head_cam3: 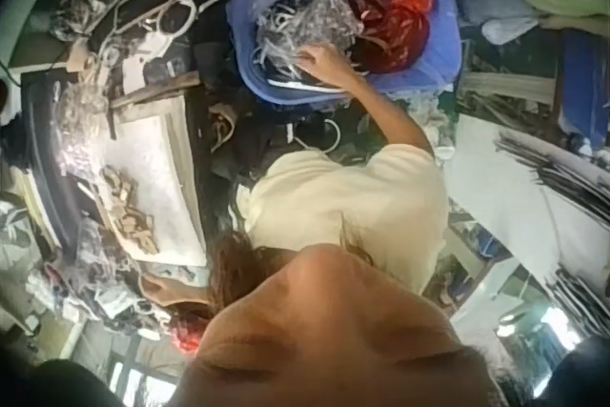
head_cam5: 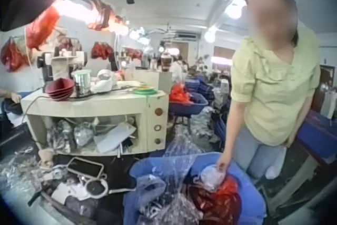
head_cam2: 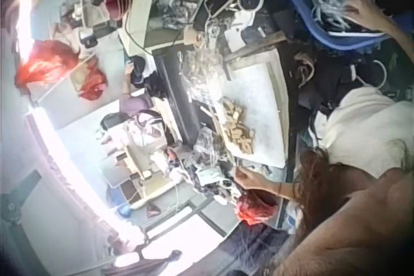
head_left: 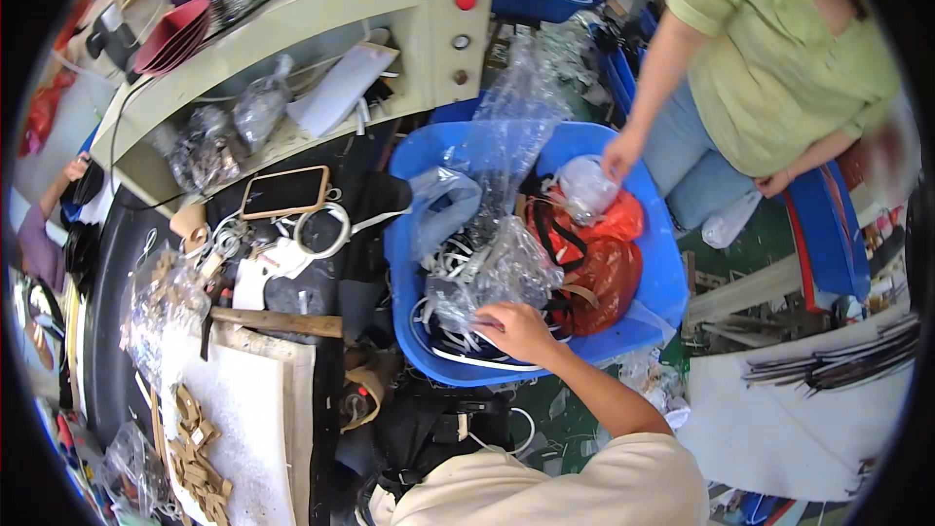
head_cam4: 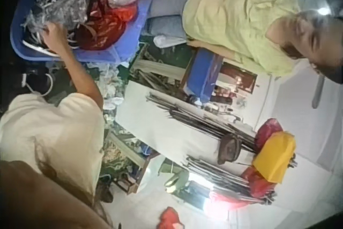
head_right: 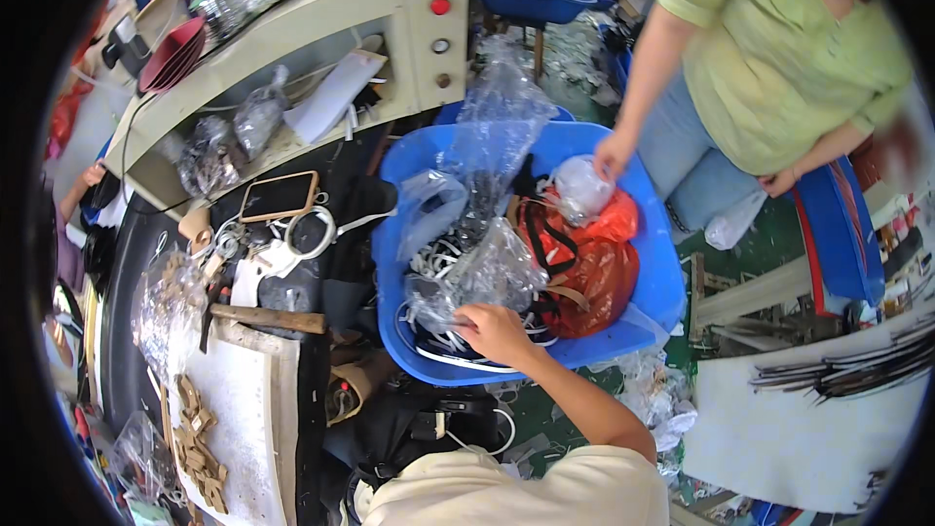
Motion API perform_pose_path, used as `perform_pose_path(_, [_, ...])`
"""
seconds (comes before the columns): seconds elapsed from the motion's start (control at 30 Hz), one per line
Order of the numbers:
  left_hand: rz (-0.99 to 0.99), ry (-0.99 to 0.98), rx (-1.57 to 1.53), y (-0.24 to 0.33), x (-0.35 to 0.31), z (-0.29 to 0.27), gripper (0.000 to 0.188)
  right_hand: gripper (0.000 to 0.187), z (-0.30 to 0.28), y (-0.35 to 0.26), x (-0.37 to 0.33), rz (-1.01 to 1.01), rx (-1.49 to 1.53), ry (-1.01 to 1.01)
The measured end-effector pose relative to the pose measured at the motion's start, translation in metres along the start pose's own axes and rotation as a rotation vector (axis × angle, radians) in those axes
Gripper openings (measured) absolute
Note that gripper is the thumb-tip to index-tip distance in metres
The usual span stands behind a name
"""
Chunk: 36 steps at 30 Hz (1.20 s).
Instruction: The person repeatedly picks up small beige leather straps from a pile on a white cutting board, trims the ends with red-handled scissors, and places the trimmed pieces back on the board. The person also briefly reaches into a blue bin to retrieve additional straps.
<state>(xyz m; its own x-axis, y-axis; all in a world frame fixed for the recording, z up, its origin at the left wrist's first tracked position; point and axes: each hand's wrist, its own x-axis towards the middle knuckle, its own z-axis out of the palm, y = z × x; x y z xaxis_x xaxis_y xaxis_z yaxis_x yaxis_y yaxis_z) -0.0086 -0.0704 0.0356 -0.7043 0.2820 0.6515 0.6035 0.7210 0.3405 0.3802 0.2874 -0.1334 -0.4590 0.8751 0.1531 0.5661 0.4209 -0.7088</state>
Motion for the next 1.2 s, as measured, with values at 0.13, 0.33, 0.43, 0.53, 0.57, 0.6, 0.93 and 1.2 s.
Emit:
perform_pose_path(0.13, [0.021,-0.026,-0.067,0.02,0.003,0.016,0.022,0.051,-0.044,-0.024,0.013,-0.012,0.266,-0.173])
perform_pose_path(0.33, [-0.013,-0.034,-0.1,0.025,-0.003,0.012,0.022,0.043,-0.102,0.041,0.037,0.404,0.344,0.358])
perform_pose_path(0.43, [-0.022,-0.052,-0.141,0.029,-0.003,0.017,0.023,0.044,-0.131,0.148,0.042,0.57,-0.234,0.584])
perform_pose_path(0.53, [-0.039,-0.055,-0.163,0.033,-0.004,0.019,0.023,0.046,-0.147,0.189,0.043,0.619,-0.598,0.593])
perform_pose_path(0.57, [-0.046,-0.052,-0.162,0.033,-0.005,0.018,0.023,0.046,-0.156,0.191,0.04,0.711,-0.516,0.356])
perform_pose_path(0.6, [-0.054,-0.055,-0.168,0.033,-0.006,0.018,0.023,0.046,-0.162,0.187,0.041,0.797,-0.435,0.124])
perform_pose_path(0.93, [-0.086,-0.064,-0.224,0.034,-0.012,0.013,0.024,0.035,-0.021,0.0,-0.005,-0.086,-0.119,0.62])
perform_pose_path(1.2, [-0.127,-0.083,-0.417,0.052,-0.024,0.012,0.024,0.03,0.026,-0.161,0.014,-0.409,0.581,0.174])
